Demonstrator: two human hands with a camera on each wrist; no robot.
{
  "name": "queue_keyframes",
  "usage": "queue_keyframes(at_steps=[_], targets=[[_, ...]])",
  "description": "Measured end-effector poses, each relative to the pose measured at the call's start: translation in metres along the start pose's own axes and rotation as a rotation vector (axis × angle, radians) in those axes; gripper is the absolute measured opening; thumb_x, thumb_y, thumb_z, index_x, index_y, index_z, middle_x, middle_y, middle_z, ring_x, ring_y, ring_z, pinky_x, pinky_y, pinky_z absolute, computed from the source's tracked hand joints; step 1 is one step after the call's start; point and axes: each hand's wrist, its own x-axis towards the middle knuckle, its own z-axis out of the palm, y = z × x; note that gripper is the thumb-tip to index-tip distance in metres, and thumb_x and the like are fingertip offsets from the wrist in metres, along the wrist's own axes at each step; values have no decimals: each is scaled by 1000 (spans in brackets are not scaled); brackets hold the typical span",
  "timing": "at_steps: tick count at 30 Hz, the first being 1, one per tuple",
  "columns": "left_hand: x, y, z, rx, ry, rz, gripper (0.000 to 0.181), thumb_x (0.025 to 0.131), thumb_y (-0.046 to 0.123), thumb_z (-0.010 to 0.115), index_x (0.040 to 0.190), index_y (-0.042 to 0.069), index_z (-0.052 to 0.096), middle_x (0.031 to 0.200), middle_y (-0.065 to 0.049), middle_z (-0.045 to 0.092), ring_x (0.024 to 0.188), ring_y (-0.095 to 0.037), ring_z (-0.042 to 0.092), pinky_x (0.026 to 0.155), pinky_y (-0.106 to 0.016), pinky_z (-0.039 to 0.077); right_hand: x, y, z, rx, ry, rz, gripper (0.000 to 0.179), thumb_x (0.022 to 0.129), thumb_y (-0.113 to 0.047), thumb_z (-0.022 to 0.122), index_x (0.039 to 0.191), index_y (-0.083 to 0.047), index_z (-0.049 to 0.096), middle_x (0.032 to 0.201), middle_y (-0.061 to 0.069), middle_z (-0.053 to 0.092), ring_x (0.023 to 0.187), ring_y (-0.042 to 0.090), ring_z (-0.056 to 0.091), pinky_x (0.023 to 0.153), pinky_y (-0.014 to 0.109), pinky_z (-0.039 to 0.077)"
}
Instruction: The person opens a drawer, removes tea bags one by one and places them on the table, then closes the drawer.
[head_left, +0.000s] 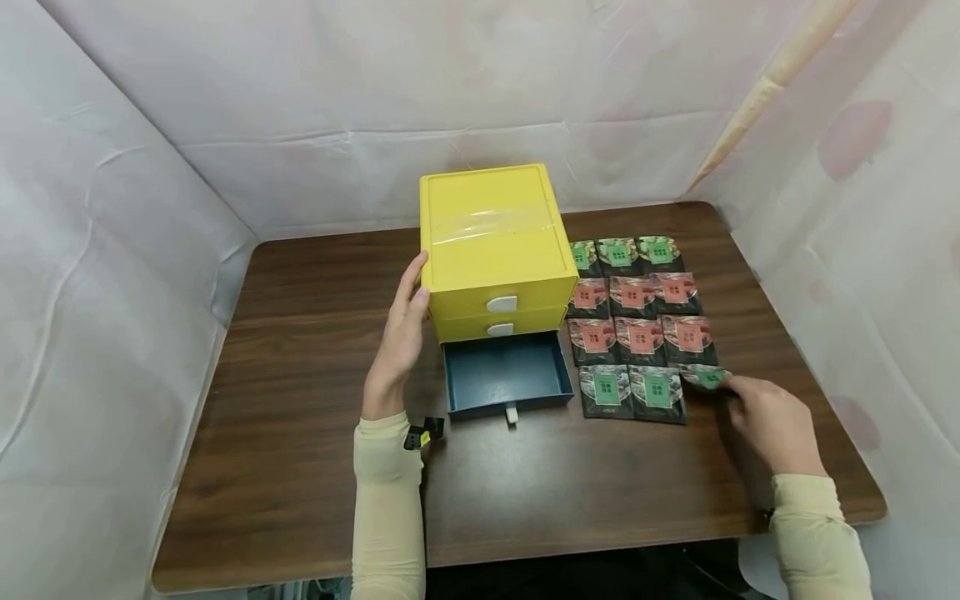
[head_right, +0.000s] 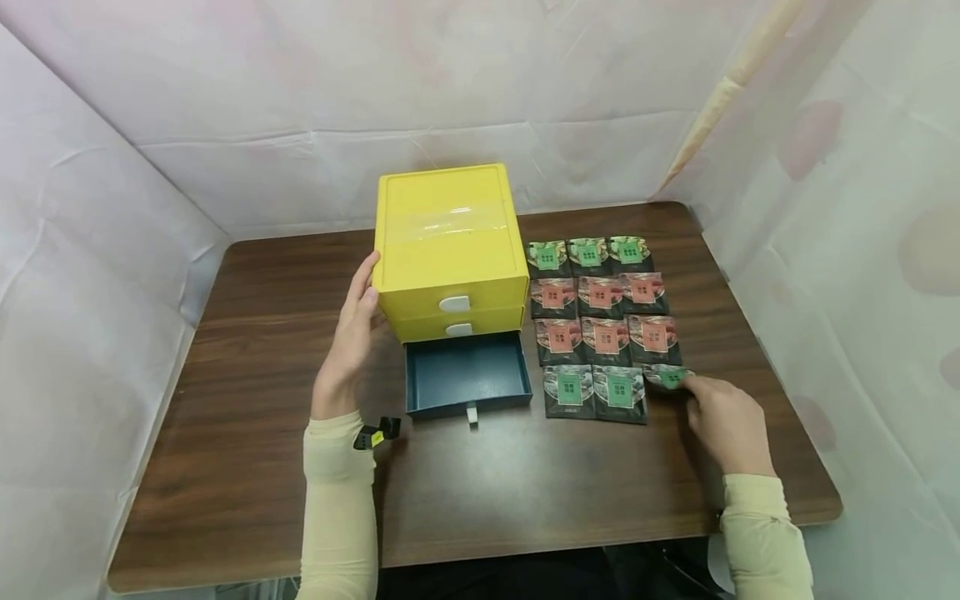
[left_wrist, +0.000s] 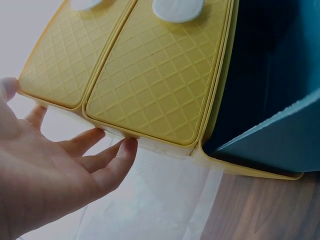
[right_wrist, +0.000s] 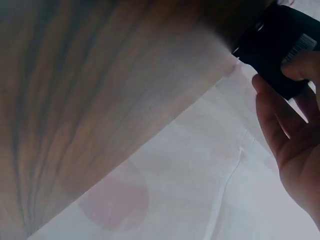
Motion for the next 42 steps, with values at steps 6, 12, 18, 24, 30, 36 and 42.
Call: queue_keyframes(at_steps=[6,12,18,24,30,36,42], targets=[[-1,2,-3,10,-1,4,52,107,18,29,156,7,14,159,-5,14,134,-24,30,105,-49,27,1,-5,2,9,-131,-12,36,69,10,71,105,2,71,112,28,63,87,47,62,66,59,46],[1,4,-3,5,-1,3,52,107,19,29,156,8,14,158,-4,15,129,-24,36,102,-47,31,1,-9,4,23,-237,28,37,71,6,71,107,3,71,120,31,58,87,51,60,67,61,44],[1,4,-5,-6,-2,6,52,108,18,29,156,7,13,159,-6,14,134,-23,31,105,-47,28,0,-11,5,35,-248,34,34,71,6,71,105,3,72,121,31,57,89,50,61,68,61,44],[-2,2,-5,-12,-15,7,53,107,16,28,156,5,11,157,-11,17,123,-25,39,99,-42,33,-1,-14,0,51,-131,36,31,73,3,73,104,3,71,113,28,63,90,46,61,67,59,46],[-2,2,-3,-13,-20,13,53,107,14,29,156,4,11,155,-13,19,122,-25,39,99,-41,33,7,-41,-9,61,-1,22,20,77,-7,77,96,0,73,91,22,69,67,35,64,54,52,47],[1,-8,-5,-38,-24,3,52,107,16,31,156,9,13,155,-11,21,120,-25,41,98,-45,34,28,-86,-22,76,63,-74,10,79,-11,76,87,-6,73,68,8,67,45,12,52,39,34,38],[2,-31,-9,-38,-12,24,52,107,29,34,156,21,18,155,-5,22,119,-26,44,97,-42,37,46,-143,-15,100,39,-240,6,79,-15,75,81,-12,70,58,-4,59,41,0,33,37,22,26]])
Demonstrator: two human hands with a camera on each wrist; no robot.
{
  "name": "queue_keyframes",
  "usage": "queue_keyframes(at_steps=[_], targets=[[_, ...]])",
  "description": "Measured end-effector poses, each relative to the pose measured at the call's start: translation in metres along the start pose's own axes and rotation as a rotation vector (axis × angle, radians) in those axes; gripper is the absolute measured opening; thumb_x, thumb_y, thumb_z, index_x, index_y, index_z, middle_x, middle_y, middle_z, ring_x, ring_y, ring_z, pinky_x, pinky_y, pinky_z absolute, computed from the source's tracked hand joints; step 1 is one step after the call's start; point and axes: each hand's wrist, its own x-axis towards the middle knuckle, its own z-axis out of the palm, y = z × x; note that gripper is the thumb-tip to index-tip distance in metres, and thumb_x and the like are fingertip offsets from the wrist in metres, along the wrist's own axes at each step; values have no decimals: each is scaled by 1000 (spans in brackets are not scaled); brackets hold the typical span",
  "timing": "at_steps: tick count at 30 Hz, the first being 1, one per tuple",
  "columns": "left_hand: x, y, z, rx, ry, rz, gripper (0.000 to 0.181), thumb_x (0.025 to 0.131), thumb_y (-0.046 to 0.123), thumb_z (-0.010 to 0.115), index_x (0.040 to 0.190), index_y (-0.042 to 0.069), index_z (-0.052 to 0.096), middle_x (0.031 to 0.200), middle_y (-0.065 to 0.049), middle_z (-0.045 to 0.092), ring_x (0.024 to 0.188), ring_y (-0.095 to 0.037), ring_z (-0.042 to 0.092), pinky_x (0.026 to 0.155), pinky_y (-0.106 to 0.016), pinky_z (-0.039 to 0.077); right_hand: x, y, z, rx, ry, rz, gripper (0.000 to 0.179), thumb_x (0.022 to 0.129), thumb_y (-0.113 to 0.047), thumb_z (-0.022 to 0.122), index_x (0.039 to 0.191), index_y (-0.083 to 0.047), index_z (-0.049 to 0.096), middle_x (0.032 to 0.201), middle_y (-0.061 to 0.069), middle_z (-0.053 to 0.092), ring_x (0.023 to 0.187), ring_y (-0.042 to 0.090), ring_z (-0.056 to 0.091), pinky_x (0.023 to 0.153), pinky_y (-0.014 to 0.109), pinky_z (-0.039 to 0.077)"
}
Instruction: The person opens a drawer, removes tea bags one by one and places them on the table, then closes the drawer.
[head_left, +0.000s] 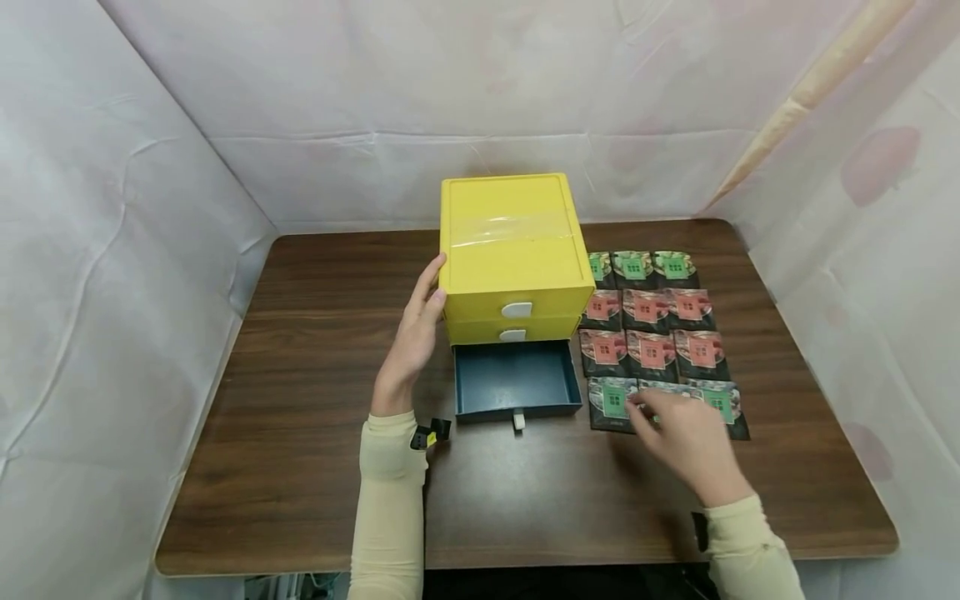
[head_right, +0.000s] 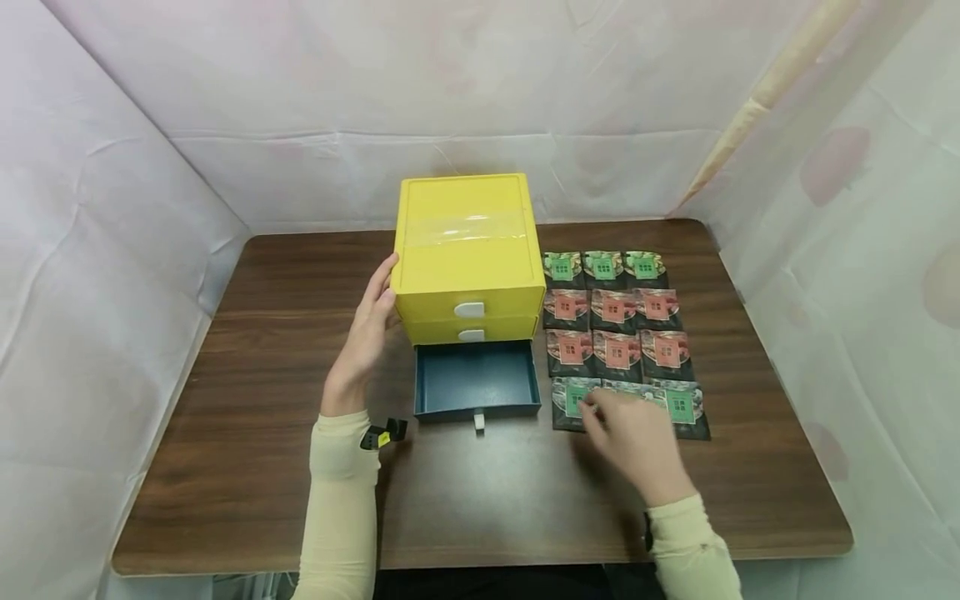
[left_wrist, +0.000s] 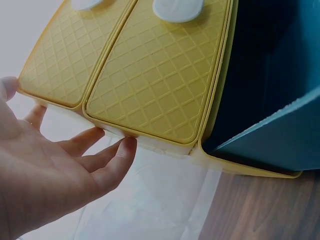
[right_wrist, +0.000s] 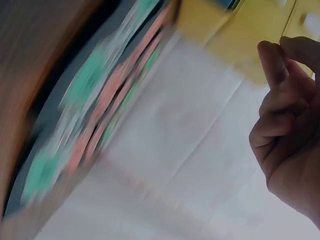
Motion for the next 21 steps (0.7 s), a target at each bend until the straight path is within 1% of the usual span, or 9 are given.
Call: queue_keyframes(at_steps=[2,5,7,10,13,16,21], targets=[[0,1,0,4,3,-1,52,107,28,34,156,21,18,155,-4,21,120,-26,44,98,-42,37,8,-19,11,29,-40,-40,7,79,-16,77,80,-13,70,58,-7,58,41,-1,30,37,20,25],[0,9,2,3,3,-17,52,107,21,32,156,16,17,155,-7,21,121,-25,43,98,-42,36,16,-47,30,52,-126,-70,10,81,-21,77,77,-16,70,59,-9,57,42,0,35,38,19,28],[-1,18,5,7,3,-26,52,107,17,32,156,12,16,155,-9,21,121,-25,43,98,-42,36,18,-62,43,50,-189,-71,12,82,-25,77,75,-18,71,59,-10,58,43,2,40,38,21,31],[-3,29,10,17,4,-33,53,107,15,31,156,6,14,155,-13,21,121,-26,42,98,-43,35,20,-78,59,4,-247,-70,24,83,-33,75,65,-21,65,54,-9,53,43,8,43,37,27,31],[-3,34,14,25,12,-36,52,107,15,31,156,6,14,155,-14,20,123,-25,40,99,-44,34,21,-87,71,-34,-248,-60,34,83,-37,75,58,-21,58,49,-6,48,41,12,43,36,30,29],[-4,37,16,36,24,-41,52,107,15,31,155,6,15,155,-14,21,123,-26,39,99,-45,33,23,-93,81,-55,-227,-46,41,83,-40,75,54,-21,52,47,-5,43,39,12,40,34,30,27],[-5,37,14,34,35,-44,51,107,16,31,156,8,17,154,-13,22,123,-26,40,98,-45,34,30,-100,90,-53,-200,-39,47,84,-35,74,51,-21,44,45,-4,40,38,13,40,34,31,27]])
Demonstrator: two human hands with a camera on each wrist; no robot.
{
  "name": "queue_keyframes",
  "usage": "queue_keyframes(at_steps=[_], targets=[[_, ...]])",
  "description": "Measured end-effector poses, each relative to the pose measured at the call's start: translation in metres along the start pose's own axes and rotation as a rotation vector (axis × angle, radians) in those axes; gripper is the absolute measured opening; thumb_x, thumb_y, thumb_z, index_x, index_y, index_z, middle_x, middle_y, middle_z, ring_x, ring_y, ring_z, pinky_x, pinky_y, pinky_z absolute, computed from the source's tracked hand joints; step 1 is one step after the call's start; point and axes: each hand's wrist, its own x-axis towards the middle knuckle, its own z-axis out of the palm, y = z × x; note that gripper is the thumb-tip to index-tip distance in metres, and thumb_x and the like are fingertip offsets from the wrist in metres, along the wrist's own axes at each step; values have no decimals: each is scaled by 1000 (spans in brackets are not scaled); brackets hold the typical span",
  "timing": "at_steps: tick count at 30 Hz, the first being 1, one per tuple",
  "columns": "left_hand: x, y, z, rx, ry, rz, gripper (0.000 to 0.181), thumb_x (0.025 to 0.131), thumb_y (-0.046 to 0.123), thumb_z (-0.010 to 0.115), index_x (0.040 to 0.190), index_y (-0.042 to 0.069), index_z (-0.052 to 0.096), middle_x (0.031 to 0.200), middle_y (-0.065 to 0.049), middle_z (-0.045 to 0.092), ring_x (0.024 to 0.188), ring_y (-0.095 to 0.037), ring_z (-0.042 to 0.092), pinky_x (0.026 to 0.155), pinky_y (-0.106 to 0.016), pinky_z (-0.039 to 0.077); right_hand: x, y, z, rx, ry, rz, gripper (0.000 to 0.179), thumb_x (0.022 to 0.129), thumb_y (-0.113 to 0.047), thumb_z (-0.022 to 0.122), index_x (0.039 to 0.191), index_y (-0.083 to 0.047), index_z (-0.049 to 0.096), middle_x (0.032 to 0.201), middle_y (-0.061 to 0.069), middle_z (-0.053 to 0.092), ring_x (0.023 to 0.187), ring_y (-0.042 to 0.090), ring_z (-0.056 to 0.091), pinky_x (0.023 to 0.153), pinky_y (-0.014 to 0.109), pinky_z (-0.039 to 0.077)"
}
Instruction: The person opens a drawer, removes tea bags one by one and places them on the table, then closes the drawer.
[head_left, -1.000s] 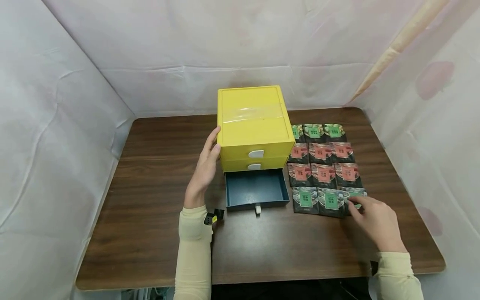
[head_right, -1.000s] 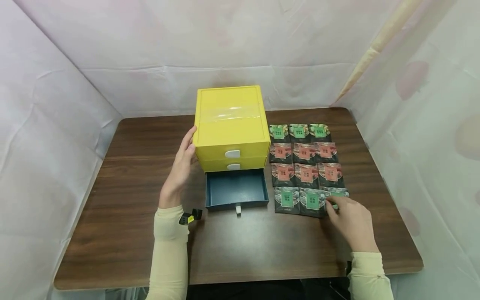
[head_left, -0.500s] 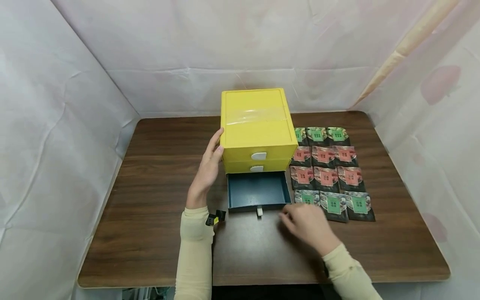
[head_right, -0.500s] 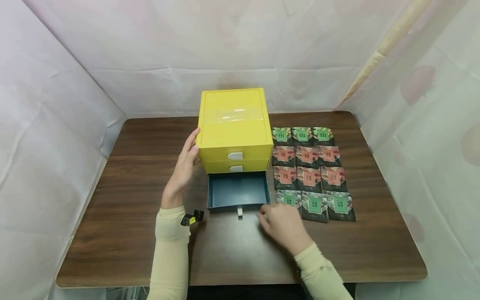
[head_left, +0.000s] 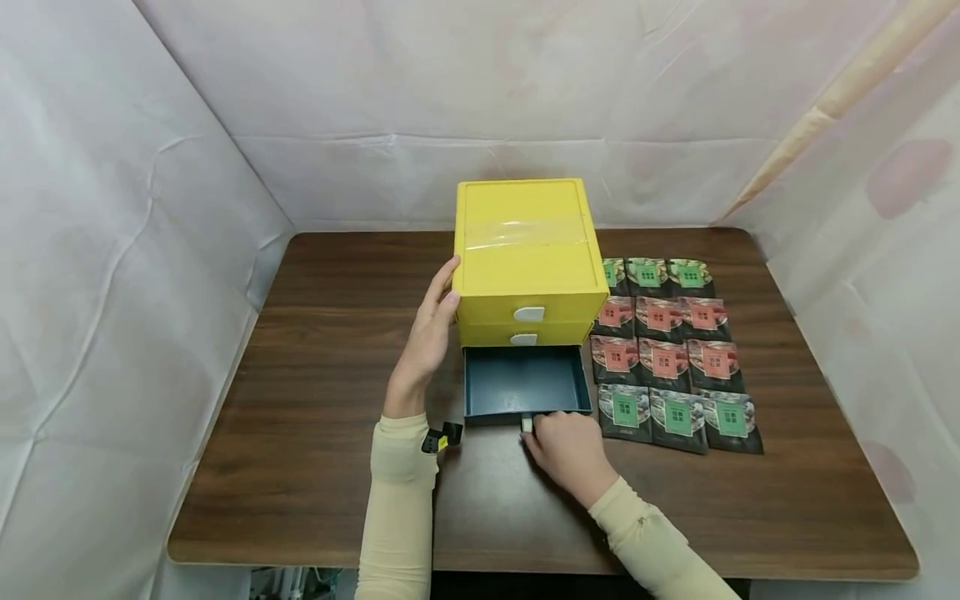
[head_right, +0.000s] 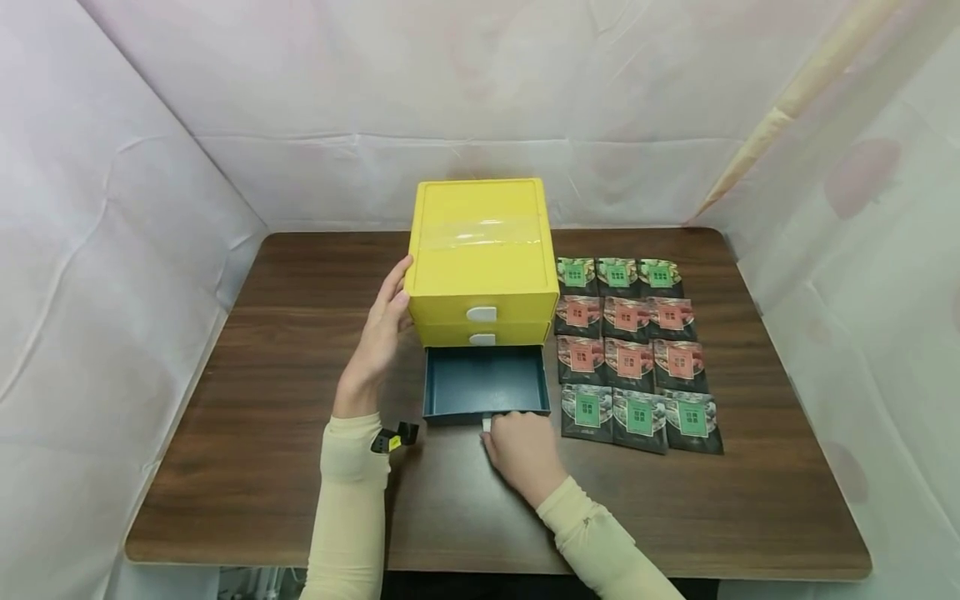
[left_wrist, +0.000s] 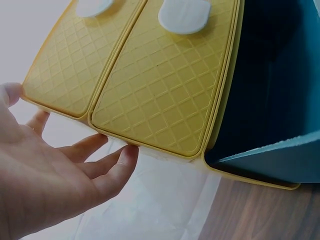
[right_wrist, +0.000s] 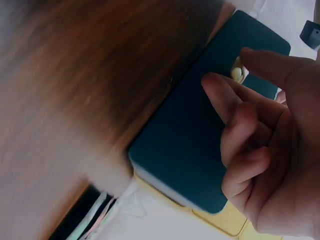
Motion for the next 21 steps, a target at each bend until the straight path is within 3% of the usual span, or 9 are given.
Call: queue_keyframes(at_steps=[6,12,21], targets=[[1,-1,0,-4,-6,8,51,107,16,31,156,7,17,154,-14,22,123,-26,41,99,-46,34,3,-7,0,10,5,7,39,84,-32,74,55,-19,51,47,-3,46,39,16,45,34,32,29],[0,-1,0,-6,-3,-6,51,107,18,31,156,9,17,155,-13,21,123,-25,40,99,-48,34,9,-3,2,-25,53,6,27,84,-31,73,68,-12,64,57,3,57,46,20,55,36,35,36],[1,1,1,-23,7,-23,51,107,16,31,156,8,17,155,-14,20,123,-28,40,100,-55,31,32,9,7,-33,123,1,25,83,-28,71,69,-9,63,62,7,61,50,25,55,38,39,38]])
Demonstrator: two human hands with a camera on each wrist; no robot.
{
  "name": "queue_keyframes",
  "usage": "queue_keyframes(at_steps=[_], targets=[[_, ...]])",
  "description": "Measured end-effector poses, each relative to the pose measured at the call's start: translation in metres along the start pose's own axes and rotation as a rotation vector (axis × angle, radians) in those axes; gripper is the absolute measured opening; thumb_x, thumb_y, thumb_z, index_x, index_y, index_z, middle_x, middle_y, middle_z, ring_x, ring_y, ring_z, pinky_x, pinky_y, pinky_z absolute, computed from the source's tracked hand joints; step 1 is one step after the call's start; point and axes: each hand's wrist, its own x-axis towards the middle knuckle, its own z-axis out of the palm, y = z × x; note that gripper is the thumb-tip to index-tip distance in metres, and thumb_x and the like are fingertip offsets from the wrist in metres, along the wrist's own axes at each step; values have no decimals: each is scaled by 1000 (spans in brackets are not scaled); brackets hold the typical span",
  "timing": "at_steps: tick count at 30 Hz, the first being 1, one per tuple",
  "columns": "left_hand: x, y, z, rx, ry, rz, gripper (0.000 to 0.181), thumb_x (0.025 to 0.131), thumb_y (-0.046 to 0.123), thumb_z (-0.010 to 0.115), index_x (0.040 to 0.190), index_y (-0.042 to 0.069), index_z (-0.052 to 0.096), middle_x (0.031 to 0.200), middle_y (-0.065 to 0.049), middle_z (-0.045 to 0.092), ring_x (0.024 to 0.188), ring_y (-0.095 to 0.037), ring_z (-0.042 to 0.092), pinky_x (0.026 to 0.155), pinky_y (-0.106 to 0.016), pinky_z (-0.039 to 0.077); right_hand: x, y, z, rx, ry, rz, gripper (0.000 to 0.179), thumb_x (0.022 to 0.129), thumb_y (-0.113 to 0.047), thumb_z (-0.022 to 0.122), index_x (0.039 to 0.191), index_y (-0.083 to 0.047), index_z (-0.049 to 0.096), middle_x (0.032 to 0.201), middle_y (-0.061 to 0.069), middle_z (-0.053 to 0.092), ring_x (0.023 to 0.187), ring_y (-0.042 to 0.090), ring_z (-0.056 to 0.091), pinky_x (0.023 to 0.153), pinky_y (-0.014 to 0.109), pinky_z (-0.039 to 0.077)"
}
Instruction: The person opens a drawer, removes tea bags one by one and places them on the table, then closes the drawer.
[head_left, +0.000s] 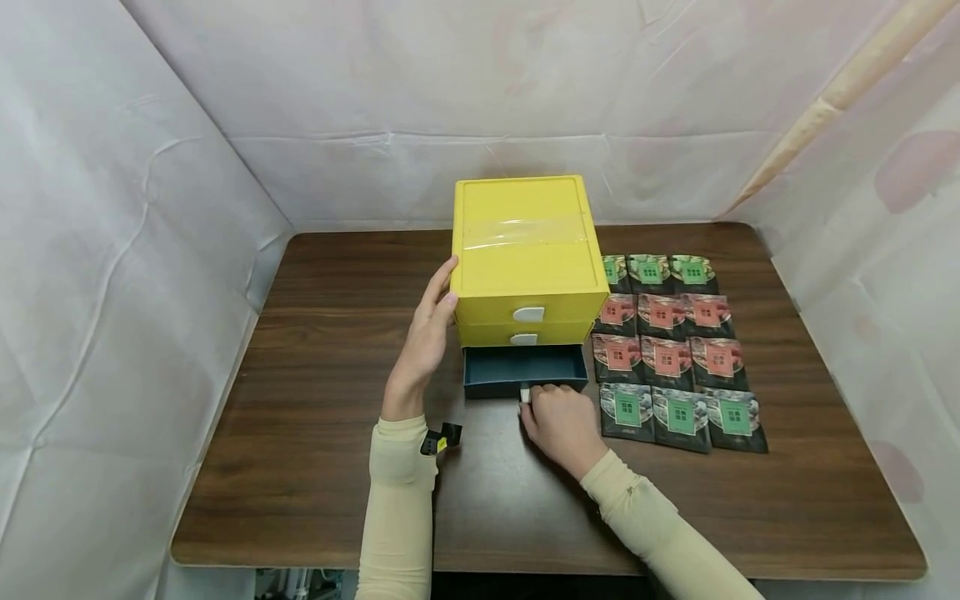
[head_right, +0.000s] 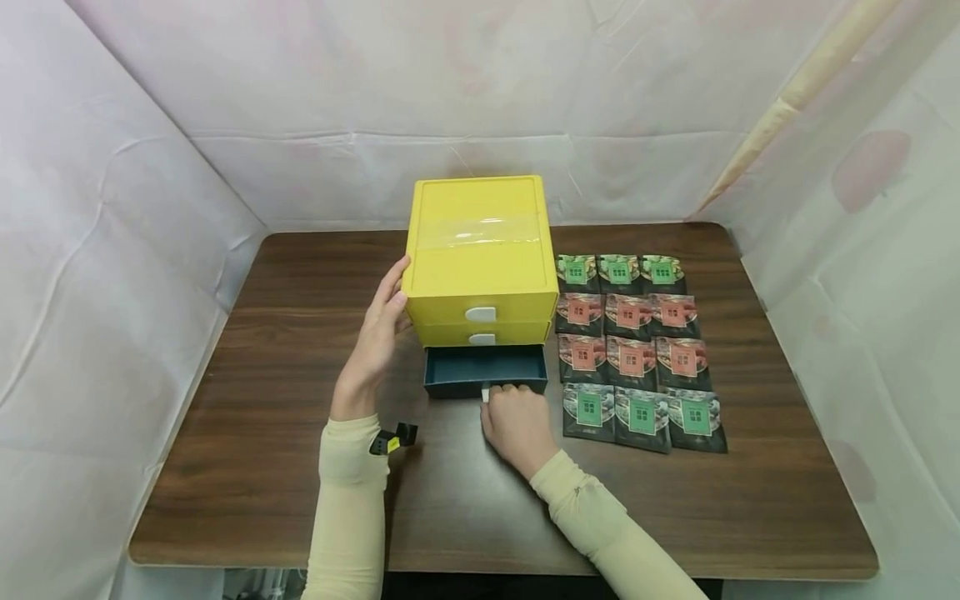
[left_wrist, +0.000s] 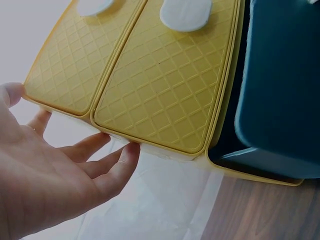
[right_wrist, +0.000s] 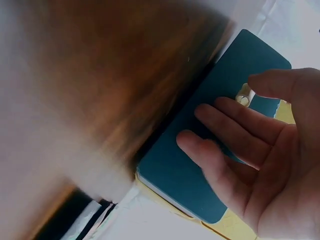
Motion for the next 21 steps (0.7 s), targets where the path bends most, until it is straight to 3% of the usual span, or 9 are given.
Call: queue_keyframes(at_steps=[11,16,21], targets=[[2,0,2,5,-4,-18,51,107,16,30,156,8,17,154,-14,22,121,-26,41,98,-49,34,31,21,0,73,-49,51,22,85,-27,72,80,-7,67,76,10,64,66,31,61,49,47,48],[1,-1,1,2,-3,-27,51,107,17,30,156,9,17,152,-14,26,120,-26,42,97,-48,35,35,27,0,106,-117,62,25,86,-28,71,97,-6,71,89,12,67,78,32,62,60,48,51],[1,-5,-3,9,-2,-23,51,107,18,30,156,11,18,149,-14,29,118,-25,43,97,-48,35,33,29,-3,125,-160,31,20,86,-27,72,94,-10,71,88,9,66,79,31,61,62,47,51]])
